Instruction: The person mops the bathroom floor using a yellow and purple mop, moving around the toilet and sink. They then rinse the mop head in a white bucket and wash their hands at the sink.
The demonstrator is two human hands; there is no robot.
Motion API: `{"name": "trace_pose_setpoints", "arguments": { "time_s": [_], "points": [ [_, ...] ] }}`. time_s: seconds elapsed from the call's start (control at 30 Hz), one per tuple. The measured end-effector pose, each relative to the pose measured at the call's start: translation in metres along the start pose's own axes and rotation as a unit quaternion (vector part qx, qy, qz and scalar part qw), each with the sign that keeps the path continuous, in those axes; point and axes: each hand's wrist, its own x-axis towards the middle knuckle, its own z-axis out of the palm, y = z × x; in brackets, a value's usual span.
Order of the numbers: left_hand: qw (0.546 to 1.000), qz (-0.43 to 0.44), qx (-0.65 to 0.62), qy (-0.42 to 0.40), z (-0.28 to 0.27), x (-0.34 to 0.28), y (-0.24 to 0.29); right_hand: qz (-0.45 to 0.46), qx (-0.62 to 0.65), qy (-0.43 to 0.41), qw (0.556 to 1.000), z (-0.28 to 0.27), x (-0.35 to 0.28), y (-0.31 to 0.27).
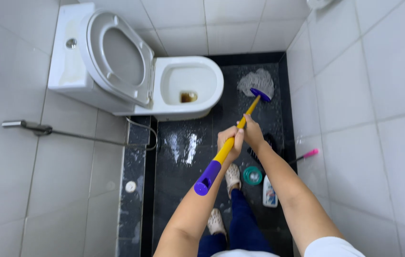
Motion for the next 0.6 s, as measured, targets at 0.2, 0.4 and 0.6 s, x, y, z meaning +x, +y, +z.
{"name": "trace_pose_setpoints", "arguments": {
  "time_s": [0.2, 0.4, 0.6],
  "points": [
    [0.997, 0.078, 0.02, -0.012, -0.044, -0.078, 0.025, -0.073, 0.084, 0.042, 0.993, 0.029, -0.088, -0.061],
    [0.988, 0.149, 0.029, -0.009, -0.049, -0.133, 0.079, 0.029, 0.168, 0.112, 0.979, 0.035, -0.153, -0.127],
    [0.994, 0.079, 0.03, 0.068, -0.057, -0.094, 0.058, -0.054, 0.145, 0.153, 0.976, 0.062, -0.085, -0.131]
  ]
}}
